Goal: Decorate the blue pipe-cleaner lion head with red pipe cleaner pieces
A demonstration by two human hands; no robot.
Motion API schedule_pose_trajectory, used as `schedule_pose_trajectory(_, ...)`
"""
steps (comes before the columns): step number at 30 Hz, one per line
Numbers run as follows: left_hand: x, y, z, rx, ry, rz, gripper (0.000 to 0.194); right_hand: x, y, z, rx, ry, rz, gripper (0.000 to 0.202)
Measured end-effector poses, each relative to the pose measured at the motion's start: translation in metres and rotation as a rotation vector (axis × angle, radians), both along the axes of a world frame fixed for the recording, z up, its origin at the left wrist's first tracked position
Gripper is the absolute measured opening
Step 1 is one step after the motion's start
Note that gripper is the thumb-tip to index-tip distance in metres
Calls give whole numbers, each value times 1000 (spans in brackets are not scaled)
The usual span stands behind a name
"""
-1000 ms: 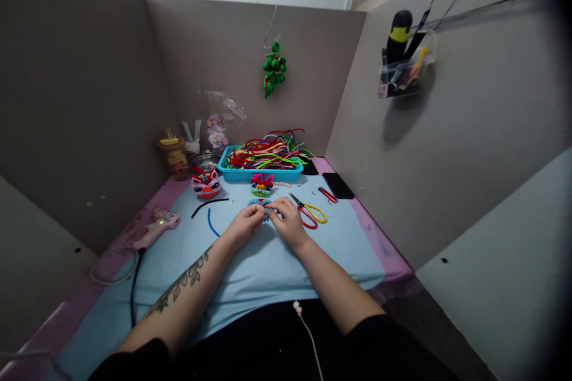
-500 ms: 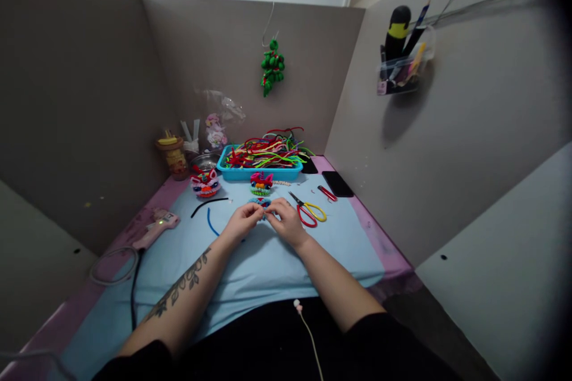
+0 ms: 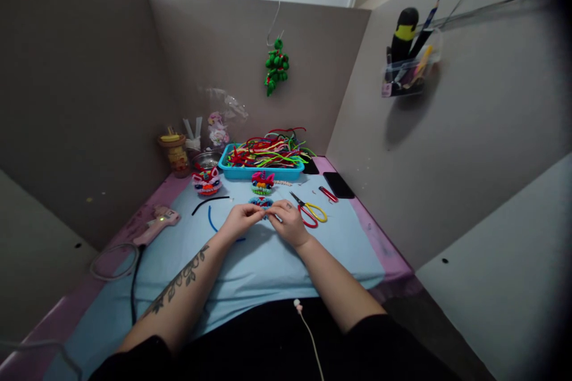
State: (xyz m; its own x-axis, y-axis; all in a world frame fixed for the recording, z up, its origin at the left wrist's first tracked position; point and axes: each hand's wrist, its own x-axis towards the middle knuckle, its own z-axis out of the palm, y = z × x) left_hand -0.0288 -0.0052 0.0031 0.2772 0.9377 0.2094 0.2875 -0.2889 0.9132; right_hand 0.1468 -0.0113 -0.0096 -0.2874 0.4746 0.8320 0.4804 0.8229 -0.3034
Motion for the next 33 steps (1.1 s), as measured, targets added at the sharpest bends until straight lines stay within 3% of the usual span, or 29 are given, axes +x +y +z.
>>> schedule_pose_trajectory(18, 7, 7, -18, 130, 192, 83, 29, -5, 13, -13, -73, -120, -23, 11)
schedule_pose_trajectory(29, 15, 7, -19, 59, 83, 135, 26, -9, 14, -15, -71, -129, -99, 12)
schedule_pose_trajectory(33, 15, 7, -18, 59, 70, 130, 28, -9, 13, -13, -135, -16, -79, 13)
